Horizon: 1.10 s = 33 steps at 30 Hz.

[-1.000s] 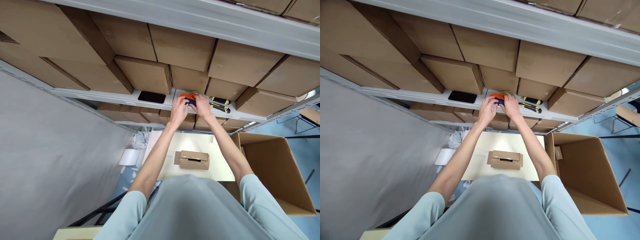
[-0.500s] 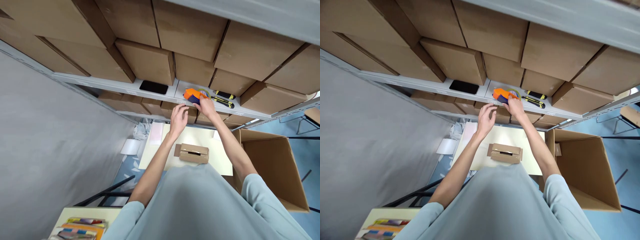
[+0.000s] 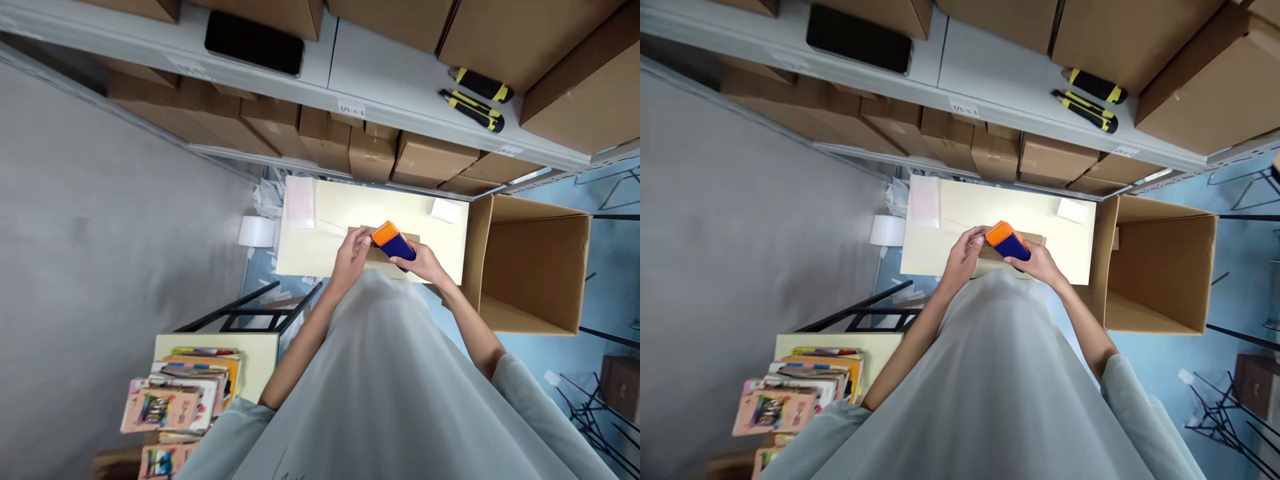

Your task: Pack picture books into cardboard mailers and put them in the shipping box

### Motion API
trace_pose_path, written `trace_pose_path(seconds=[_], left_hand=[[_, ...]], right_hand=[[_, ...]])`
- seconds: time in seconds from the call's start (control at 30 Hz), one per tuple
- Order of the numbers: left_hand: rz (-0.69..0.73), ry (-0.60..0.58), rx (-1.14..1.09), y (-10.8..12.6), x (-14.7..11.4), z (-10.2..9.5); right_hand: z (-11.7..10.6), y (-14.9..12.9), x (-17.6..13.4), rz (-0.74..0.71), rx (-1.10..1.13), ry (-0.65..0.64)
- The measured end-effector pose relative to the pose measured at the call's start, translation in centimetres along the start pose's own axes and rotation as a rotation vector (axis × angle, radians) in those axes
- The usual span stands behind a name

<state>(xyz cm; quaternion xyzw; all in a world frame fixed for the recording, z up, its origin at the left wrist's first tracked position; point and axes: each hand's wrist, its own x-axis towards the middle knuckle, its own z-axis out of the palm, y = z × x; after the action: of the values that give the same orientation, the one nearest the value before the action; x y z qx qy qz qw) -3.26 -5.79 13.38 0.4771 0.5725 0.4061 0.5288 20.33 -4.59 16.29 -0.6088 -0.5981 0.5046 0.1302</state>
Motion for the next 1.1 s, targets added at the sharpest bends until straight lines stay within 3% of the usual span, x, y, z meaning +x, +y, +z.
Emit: trace_pose_path(seconds=[0.17, 0.37, 0.57, 0.93, 1.1], left_hand=[[-0.051, -0.079, -0.041, 0.3, -0.6, -1.1], [-0.11, -0.194, -0.069, 0.6, 0.2, -2.2], [-0.149, -0.193, -0.082, 0.3, 0.1, -2.7], [-0.187, -0.327, -0.106, -0.4, -0.4, -4.6], [-0.153, -0.275, -0.089, -0.1, -1.3, -4.5]], right_hand=[[1.6, 0.9, -2.1, 0.033, 0.029, -0.044], [2.0, 0.2, -3.1, 0.048, -0.055, -0.121], [2.1, -0.5, -3.9, 0.049, -0.161, -0.121], [1.3, -2.3, -5.2, -0.011, -0.311, -0.165], [0.8, -2.9, -4.7, -0.016, -0.376, -0.169]])
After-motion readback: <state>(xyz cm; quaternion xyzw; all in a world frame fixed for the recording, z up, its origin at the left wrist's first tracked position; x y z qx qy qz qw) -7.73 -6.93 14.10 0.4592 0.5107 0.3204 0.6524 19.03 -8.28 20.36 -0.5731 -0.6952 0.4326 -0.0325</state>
